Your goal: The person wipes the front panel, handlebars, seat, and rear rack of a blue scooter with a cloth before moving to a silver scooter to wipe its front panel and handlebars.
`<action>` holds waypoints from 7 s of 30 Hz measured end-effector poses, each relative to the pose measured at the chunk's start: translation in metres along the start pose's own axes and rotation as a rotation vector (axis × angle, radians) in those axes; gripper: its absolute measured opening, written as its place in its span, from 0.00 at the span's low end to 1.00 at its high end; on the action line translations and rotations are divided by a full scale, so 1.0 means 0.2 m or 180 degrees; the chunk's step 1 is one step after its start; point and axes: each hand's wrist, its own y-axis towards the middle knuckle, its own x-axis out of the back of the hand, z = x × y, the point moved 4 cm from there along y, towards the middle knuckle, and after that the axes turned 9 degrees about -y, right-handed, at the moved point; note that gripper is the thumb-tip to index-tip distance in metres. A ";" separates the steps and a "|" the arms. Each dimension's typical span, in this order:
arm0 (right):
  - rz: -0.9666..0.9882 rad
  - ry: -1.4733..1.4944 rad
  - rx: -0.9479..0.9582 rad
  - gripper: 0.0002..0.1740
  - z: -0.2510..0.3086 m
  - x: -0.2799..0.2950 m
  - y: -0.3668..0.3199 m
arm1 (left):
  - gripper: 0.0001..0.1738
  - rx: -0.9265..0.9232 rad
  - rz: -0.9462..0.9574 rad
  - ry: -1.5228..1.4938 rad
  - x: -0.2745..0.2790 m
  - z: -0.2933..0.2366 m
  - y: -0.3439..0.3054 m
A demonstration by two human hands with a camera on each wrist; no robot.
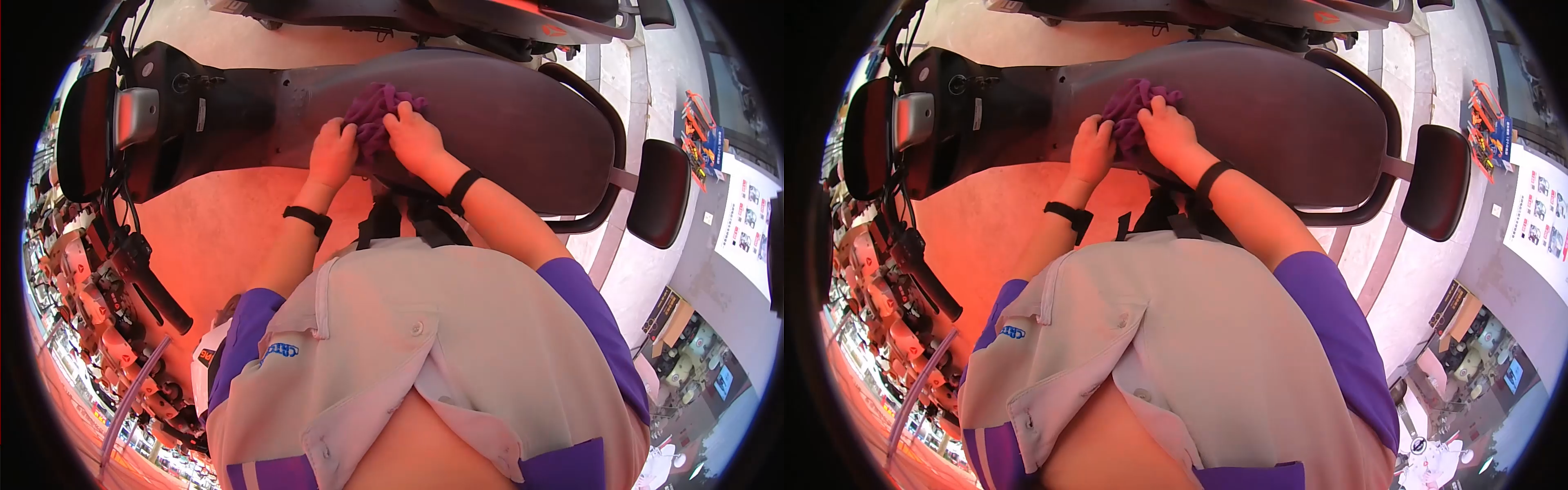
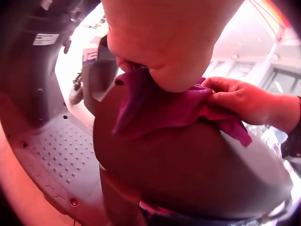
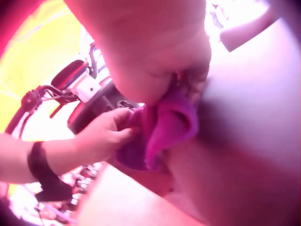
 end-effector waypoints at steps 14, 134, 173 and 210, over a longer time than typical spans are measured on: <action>-0.0815 -0.0838 -0.0666 0.14 -0.37 0.33 0.04 | 0.13 -0.0534 0.0189 -0.0991 -0.14 -0.28 0.36; -0.0533 -0.0258 -0.2513 0.18 -1.36 0.76 -1.60 | 0.14 -0.1091 0.2691 -0.1752 -1.00 -2.10 0.24; 0.0048 0.0339 0.1477 0.33 0.21 -0.12 -0.02 | 0.12 0.1582 0.0130 -0.1084 -0.12 -0.06 -0.38; -0.0718 -0.0775 -0.1357 0.17 -1.11 0.60 -1.81 | 0.06 -0.1780 0.2721 -0.0929 -1.10 -2.02 -0.03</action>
